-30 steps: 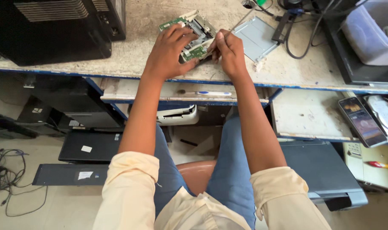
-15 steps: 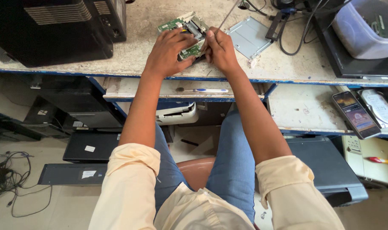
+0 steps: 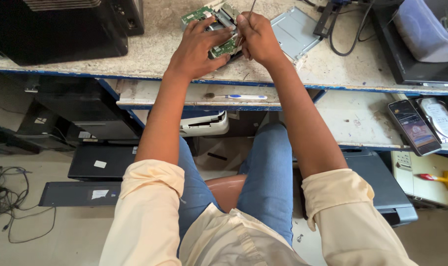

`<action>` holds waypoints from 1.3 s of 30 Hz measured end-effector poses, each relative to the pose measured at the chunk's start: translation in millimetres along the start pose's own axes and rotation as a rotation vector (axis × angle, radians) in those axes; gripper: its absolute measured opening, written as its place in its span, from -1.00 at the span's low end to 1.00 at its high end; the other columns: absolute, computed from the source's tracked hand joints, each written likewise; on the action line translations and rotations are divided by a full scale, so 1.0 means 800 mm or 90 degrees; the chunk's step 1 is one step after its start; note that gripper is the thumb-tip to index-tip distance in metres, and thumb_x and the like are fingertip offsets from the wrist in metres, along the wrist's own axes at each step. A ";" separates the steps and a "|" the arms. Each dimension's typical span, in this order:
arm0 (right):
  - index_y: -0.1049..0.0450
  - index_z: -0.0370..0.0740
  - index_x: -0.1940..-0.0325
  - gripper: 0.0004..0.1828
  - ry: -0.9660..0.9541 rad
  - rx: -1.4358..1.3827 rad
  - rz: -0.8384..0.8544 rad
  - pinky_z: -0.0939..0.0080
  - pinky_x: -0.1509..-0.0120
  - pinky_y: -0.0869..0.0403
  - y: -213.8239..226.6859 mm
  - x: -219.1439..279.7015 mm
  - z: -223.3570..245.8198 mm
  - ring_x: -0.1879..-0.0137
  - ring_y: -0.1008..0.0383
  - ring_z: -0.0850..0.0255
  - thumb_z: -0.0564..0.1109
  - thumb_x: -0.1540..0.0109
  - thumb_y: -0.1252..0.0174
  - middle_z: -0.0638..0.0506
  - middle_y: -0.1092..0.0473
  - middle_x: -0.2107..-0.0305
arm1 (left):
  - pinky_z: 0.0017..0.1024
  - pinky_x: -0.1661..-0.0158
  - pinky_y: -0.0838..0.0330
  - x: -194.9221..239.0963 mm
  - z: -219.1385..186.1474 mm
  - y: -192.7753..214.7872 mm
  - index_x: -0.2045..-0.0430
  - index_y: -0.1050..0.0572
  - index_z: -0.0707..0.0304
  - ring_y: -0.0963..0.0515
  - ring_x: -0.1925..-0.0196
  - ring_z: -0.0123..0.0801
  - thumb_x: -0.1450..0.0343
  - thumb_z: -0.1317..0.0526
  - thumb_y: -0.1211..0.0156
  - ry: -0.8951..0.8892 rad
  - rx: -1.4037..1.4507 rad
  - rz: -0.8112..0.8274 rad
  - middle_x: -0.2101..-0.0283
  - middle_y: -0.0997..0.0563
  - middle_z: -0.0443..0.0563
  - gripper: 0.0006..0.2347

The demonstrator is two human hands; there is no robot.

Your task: The person disassembles a computer optical drive using a screwdriver, removes the metal casing, and manipulates the internal circuit board and lens mechanism. They then reassemble the drive by placing the casing back and securing it with screws.

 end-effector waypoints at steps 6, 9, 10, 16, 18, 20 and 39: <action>-0.31 -0.26 0.27 -0.63 0.012 0.039 0.033 0.29 0.57 -0.36 -0.002 -0.006 0.006 0.62 -0.37 0.31 0.00 -0.53 0.12 0.03 -0.37 0.57 | -0.04 -0.44 0.12 0.001 -0.002 0.004 -0.17 -0.55 0.05 -0.22 -0.47 -0.05 -0.41 0.01 -0.29 -0.002 0.004 -0.007 -0.29 -0.53 -0.09 -0.58; -0.29 -0.24 0.26 -0.65 0.015 -0.005 0.030 0.29 0.56 -0.38 -0.001 -0.003 0.003 0.61 -0.40 0.31 0.00 -0.53 0.12 0.03 -0.37 0.57 | -0.06 -0.43 0.11 0.000 -0.003 0.006 -0.16 -0.55 0.01 -0.22 -0.45 -0.05 -0.38 0.02 -0.29 0.003 0.014 -0.019 -0.27 -0.54 -0.09 -0.57; -0.28 -0.24 0.25 -0.65 0.013 -0.024 0.030 0.29 0.56 -0.39 -0.002 0.000 0.000 0.61 -0.40 0.31 0.00 -0.53 0.12 0.03 -0.36 0.57 | -0.07 -0.43 0.11 0.001 -0.003 0.006 -0.18 -0.54 0.02 -0.23 -0.45 -0.06 -0.39 0.02 -0.29 0.001 0.013 -0.017 -0.26 -0.54 -0.09 -0.56; -0.30 -0.23 0.26 -0.64 0.003 0.025 0.030 0.29 0.58 -0.35 0.002 -0.007 -0.002 0.62 -0.36 0.30 0.02 -0.53 0.12 0.02 -0.35 0.58 | -0.07 -0.43 0.10 0.001 -0.003 0.005 -0.19 -0.53 0.04 -0.24 -0.45 -0.06 -0.39 0.03 -0.31 -0.010 0.005 -0.018 -0.25 -0.56 -0.07 -0.55; -0.30 -0.23 0.27 -0.63 0.001 0.039 0.045 0.28 0.60 -0.33 0.002 -0.013 -0.001 0.62 -0.37 0.30 0.02 -0.53 0.11 0.02 -0.37 0.58 | -0.06 -0.43 0.10 0.002 -0.002 0.004 -0.19 -0.53 0.06 -0.24 -0.46 -0.06 -0.40 0.03 -0.32 -0.016 0.003 -0.018 -0.27 -0.55 -0.06 -0.56; -0.30 -0.23 0.30 -0.62 -0.009 0.045 0.057 0.28 0.61 -0.34 0.003 -0.017 -0.004 0.63 -0.38 0.30 0.02 -0.52 0.11 0.01 -0.39 0.58 | -0.07 -0.44 0.10 0.002 0.000 0.002 -0.19 -0.54 0.06 -0.23 -0.46 -0.06 -0.40 0.03 -0.32 -0.013 0.015 -0.019 -0.26 -0.55 -0.07 -0.56; -0.42 -0.33 0.17 -0.61 0.090 -0.132 -0.147 0.17 0.20 -0.53 0.107 0.010 -0.061 0.34 -0.53 0.16 0.05 -0.53 0.02 -0.07 -0.46 0.38 | 0.13 -0.43 0.19 0.000 0.014 -0.005 -0.10 -0.60 0.07 -0.14 -0.50 0.07 -0.39 0.10 -0.33 -0.031 0.034 -0.047 -0.38 -0.42 0.06 -0.63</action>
Point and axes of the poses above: each hand's wrist, its own x-axis away from the middle knuckle, its own y-axis out of the back of the hand, z = x × y, the point moved 5 cm from there along -x, towards the middle knuckle
